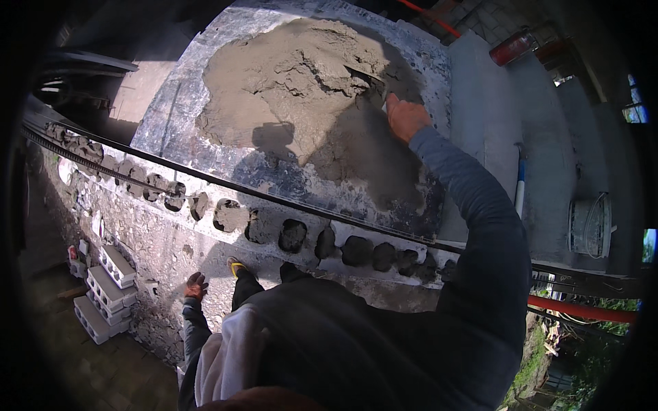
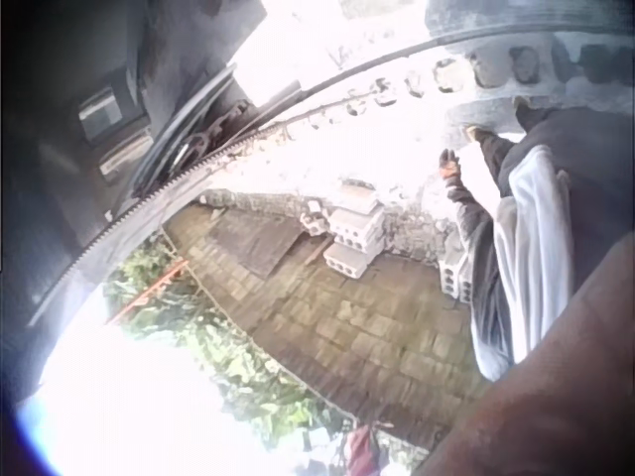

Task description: The person scoops mortar from a pile using a trowel and applies it to the top of a partially built concrete block wall. They repeatedly smooth the mortar along the wall's edge, preparing the surface for additional blocks.

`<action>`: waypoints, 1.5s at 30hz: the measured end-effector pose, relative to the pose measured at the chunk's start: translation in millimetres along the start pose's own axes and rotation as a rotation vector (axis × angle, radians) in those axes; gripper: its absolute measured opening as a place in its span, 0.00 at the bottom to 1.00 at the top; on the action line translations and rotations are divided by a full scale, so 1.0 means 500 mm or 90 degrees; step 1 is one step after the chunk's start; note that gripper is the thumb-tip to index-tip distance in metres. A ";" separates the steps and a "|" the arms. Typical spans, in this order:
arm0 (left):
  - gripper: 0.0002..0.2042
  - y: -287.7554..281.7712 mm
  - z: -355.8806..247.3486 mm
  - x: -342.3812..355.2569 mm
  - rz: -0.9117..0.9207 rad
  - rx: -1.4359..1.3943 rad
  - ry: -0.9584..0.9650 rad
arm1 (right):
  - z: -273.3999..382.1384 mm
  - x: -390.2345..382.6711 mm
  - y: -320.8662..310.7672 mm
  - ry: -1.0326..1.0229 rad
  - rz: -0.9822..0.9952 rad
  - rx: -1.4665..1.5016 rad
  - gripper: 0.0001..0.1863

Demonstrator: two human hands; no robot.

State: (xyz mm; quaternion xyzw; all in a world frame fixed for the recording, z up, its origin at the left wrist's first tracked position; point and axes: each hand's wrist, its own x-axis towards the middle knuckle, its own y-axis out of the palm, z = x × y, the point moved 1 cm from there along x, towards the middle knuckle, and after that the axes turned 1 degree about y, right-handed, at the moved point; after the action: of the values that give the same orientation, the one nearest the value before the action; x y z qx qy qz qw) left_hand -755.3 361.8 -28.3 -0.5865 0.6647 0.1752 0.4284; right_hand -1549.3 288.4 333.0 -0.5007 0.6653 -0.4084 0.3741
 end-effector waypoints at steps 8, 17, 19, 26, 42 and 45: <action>0.13 0.036 0.140 -0.045 0.128 -0.011 -0.168 | -0.035 -0.259 -0.106 0.155 0.201 0.173 0.19; 0.16 -0.026 0.308 -0.267 -0.025 -0.130 -0.399 | 0.008 -0.227 -0.036 0.352 0.525 0.882 0.12; 0.16 -0.064 0.304 -0.286 -0.067 -0.127 -0.363 | 0.100 -0.101 0.011 0.341 0.452 1.050 0.12; 0.18 -0.151 0.178 -0.242 -0.204 -0.209 -0.138 | 0.151 0.028 -0.048 0.225 0.373 1.200 0.11; 0.22 -0.066 0.070 -0.059 0.040 -0.072 -0.142 | 0.123 -0.107 -0.030 0.167 0.057 0.285 0.22; 0.21 -0.065 0.102 -0.068 -0.031 -0.093 -0.169 | 0.058 -0.203 -0.066 0.193 0.008 0.453 0.22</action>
State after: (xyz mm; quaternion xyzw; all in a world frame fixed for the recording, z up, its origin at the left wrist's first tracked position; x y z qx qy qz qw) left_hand -708.5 412.5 -22.5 -0.6039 0.5732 0.2883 0.4728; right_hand -1488.7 376.8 361.0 -0.2690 0.5328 -0.6809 0.4244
